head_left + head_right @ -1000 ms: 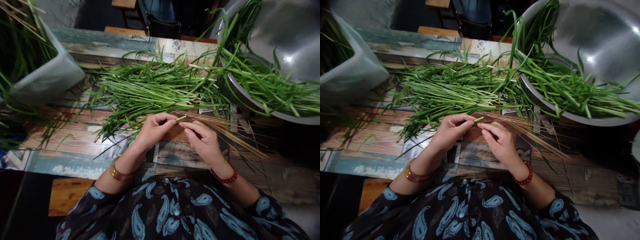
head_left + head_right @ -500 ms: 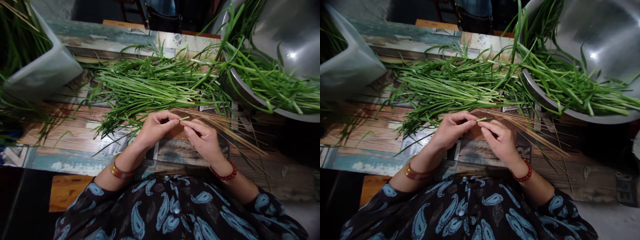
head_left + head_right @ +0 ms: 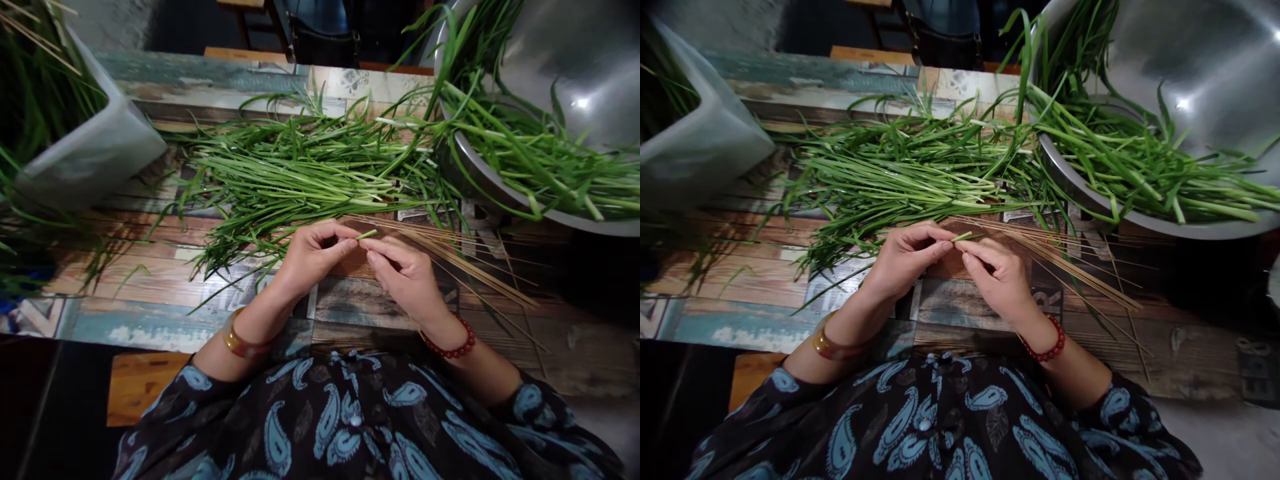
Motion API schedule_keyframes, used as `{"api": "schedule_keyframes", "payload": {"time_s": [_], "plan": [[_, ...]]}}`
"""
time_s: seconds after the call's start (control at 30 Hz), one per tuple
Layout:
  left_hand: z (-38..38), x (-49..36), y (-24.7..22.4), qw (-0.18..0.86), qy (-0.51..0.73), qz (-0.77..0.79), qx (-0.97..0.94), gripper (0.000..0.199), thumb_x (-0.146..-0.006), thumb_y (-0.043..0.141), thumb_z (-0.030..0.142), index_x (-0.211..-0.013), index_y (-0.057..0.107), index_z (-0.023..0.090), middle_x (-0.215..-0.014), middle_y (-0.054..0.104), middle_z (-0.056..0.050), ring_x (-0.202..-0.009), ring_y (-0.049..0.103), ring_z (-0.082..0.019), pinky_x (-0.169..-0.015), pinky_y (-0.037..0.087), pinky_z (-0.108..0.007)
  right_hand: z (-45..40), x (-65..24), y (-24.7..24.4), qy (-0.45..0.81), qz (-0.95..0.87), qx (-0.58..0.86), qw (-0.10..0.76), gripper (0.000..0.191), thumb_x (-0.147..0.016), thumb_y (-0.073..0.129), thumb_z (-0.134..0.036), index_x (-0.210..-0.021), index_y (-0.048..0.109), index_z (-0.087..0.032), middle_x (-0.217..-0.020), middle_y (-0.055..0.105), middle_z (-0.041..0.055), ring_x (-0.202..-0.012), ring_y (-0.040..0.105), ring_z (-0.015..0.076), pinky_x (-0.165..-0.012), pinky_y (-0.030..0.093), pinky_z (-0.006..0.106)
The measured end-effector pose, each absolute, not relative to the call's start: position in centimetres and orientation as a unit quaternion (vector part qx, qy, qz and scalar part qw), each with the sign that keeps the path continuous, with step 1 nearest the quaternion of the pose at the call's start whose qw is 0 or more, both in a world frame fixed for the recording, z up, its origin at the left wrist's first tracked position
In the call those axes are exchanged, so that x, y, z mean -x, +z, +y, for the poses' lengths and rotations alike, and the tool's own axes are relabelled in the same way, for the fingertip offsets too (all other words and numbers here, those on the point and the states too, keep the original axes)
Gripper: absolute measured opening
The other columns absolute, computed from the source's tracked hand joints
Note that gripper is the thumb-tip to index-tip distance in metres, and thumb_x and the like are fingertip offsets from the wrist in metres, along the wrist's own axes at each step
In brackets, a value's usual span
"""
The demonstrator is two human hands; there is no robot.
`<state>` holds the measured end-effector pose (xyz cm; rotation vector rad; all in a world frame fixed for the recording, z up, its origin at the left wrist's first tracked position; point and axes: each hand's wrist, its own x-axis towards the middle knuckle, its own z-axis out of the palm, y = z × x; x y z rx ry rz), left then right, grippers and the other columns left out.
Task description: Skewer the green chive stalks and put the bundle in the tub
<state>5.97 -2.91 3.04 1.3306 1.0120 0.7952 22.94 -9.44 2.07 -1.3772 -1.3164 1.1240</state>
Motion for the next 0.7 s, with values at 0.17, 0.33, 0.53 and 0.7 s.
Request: {"api": "schedule_keyframes", "payload": {"time_s": [0.17,0.33,0.53,0.7], "plan": [[-2.88,-6.03,3.20,0.529,0.346,0.435,-0.641,0.013,-0.083,0.073,0.029,-0.086,0.080,0.018,-0.071,0.065,-0.002,-0.067,0.055,-0.012,-0.064,0.040,-0.025,-9.41,-22.94,1.96,0.455,-0.525,0.560,0.451,0.026,-0.094,0.057,-0.027,-0.108,0.077,-0.023,-0.086,0.066,0.0046,-0.060,0.055,0.0101,-0.049,0.044,0.024],[-3.09,-6.22,3.18,0.442,0.364,0.419,-0.704,0.011,-0.085,0.068,0.025,-0.085,0.077,0.017,-0.074,0.068,-0.003,-0.070,0.059,-0.014,-0.067,0.044,-0.026,-9.36,-22.88,1.84,0.456,-0.520,0.568,0.446,0.024,-0.093,0.057,-0.027,-0.105,0.078,-0.023,-0.083,0.065,0.0040,-0.059,0.054,0.0104,-0.049,0.043,0.024],[-3.31,-6.12,2.99,0.351,0.360,0.423,-0.753,0.010,-0.086,0.065,0.021,-0.077,0.069,0.017,-0.071,0.067,-0.002,-0.069,0.058,-0.013,-0.067,0.042,-0.027,-9.34,-22.86,1.66,0.463,-0.509,0.572,0.447,0.021,-0.092,0.059,-0.032,-0.098,0.077,-0.022,-0.069,0.060,0.0011,-0.057,0.053,0.0117,-0.049,0.042,0.025],[-3.28,-5.99,2.72,0.300,0.354,0.409,-0.785,0.011,-0.087,0.063,0.017,-0.076,0.064,0.018,-0.071,0.063,-0.001,-0.069,0.055,-0.013,-0.065,0.041,-0.026,-9.37,-22.77,1.79,0.475,-0.499,0.581,0.433,0.020,-0.092,0.058,-0.032,-0.095,0.074,-0.020,-0.059,0.053,-0.0023,-0.051,0.048,0.0105,-0.047,0.038,0.024]]}}
